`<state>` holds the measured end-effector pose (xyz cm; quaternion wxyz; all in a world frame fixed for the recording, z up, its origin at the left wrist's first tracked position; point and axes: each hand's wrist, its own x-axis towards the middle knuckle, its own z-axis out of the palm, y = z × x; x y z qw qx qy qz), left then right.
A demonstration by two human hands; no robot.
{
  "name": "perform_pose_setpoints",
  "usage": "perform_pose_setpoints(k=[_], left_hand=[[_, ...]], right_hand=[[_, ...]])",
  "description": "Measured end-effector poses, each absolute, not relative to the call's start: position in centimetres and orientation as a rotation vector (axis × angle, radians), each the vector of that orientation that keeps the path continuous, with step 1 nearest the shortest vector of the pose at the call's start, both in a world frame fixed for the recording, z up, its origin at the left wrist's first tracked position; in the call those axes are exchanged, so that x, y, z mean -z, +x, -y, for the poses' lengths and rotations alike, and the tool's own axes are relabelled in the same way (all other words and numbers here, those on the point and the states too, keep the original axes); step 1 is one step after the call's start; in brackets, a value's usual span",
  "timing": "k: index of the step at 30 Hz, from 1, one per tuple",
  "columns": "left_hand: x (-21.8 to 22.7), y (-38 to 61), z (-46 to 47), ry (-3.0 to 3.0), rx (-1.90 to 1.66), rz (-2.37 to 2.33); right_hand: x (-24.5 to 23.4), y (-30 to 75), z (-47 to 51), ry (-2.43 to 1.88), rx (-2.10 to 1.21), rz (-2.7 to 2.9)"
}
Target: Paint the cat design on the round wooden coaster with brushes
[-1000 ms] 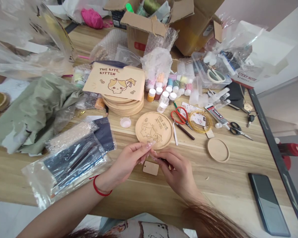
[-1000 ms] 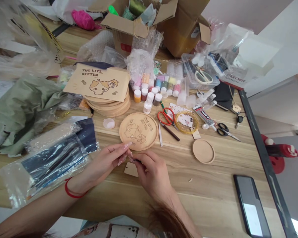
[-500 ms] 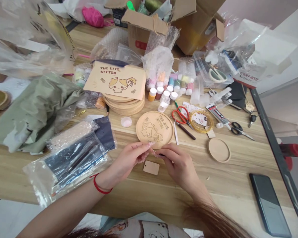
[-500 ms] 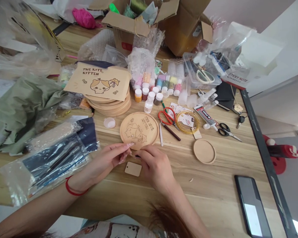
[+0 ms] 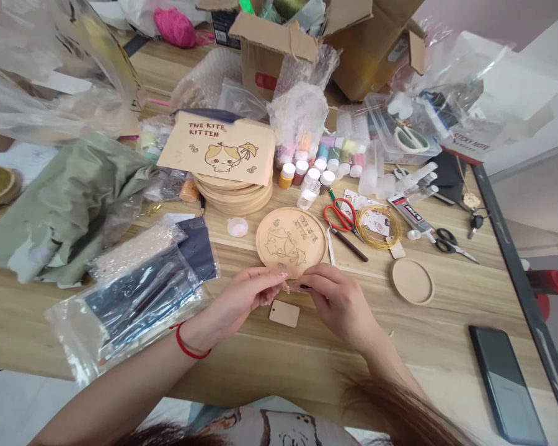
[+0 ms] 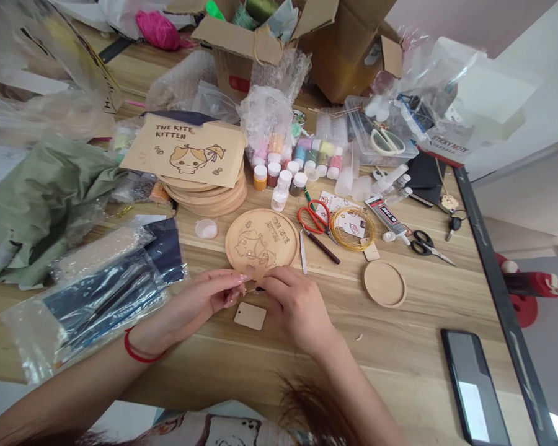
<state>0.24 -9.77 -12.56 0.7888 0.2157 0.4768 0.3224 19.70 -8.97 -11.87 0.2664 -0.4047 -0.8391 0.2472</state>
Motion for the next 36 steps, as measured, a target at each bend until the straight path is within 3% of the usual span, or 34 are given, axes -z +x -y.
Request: perform_pose_setpoints(k=[22,27,36], left_hand=[[12.4,0.2,9.4,0.561,-0.651,-1.09],[12.3,-1.0,8.4,0.682,-0.821,-1.259],[12.2,-2.0,8.4,1.702,-0.729,-1.595]], right_hand=[[11.7,20.5,7.5,-0.98,-0.682,2.369],[12.7,20.4,7.0,-1.058,-0.704,2.339],[14.5,20.3,5.1,-1.127,-0.738,2.442]])
